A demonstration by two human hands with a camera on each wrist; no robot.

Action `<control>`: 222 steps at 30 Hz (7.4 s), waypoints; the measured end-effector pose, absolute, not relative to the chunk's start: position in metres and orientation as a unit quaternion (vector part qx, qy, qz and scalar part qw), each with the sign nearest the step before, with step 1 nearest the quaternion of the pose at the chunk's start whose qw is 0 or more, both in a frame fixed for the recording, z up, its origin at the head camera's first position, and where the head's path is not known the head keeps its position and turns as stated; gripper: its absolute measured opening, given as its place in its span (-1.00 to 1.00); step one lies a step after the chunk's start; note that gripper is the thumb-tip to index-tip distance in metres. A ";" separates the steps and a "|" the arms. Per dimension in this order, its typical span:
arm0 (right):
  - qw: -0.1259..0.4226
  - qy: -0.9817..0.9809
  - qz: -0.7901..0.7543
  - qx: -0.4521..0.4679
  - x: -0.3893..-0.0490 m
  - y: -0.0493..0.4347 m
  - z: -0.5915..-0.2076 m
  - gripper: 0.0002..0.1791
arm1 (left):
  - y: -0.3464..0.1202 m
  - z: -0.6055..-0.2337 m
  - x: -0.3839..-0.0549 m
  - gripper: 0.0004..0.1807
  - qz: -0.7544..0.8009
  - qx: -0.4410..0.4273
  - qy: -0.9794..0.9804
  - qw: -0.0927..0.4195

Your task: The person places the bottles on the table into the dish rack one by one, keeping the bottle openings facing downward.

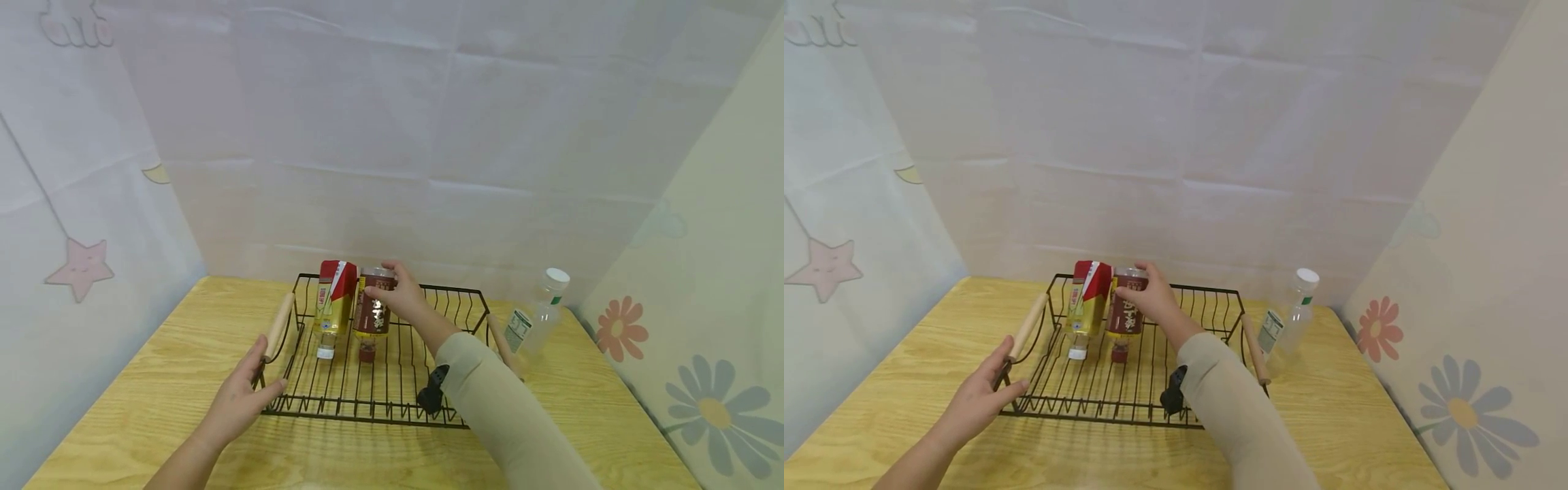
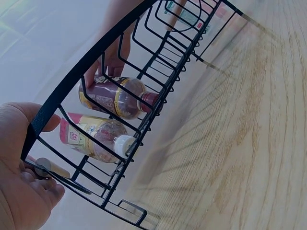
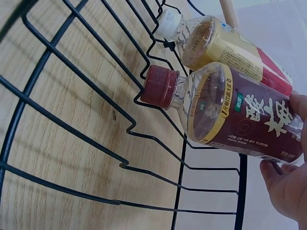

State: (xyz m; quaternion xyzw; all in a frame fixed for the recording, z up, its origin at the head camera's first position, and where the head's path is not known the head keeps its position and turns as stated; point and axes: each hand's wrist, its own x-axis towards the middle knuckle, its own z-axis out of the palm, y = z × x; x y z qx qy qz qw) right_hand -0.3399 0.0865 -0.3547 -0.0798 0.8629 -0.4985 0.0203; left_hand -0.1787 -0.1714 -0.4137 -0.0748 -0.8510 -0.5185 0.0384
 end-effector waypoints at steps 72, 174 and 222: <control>-0.060 0.878 -0.463 -0.100 -0.302 0.186 -0.325 -0.18 | -0.173 -0.413 -0.177 -0.07 -0.508 -0.069 -0.858 0.034; -0.180 0.845 -0.492 0.108 -0.272 0.323 -0.376 0.03 | -0.173 -0.412 -0.177 -0.01 -0.503 -0.059 -0.862 0.023; -0.226 0.841 -0.490 0.034 -0.254 0.290 -0.271 -0.04 | -0.173 -0.411 -0.176 -0.02 -0.501 -0.065 -0.863 0.027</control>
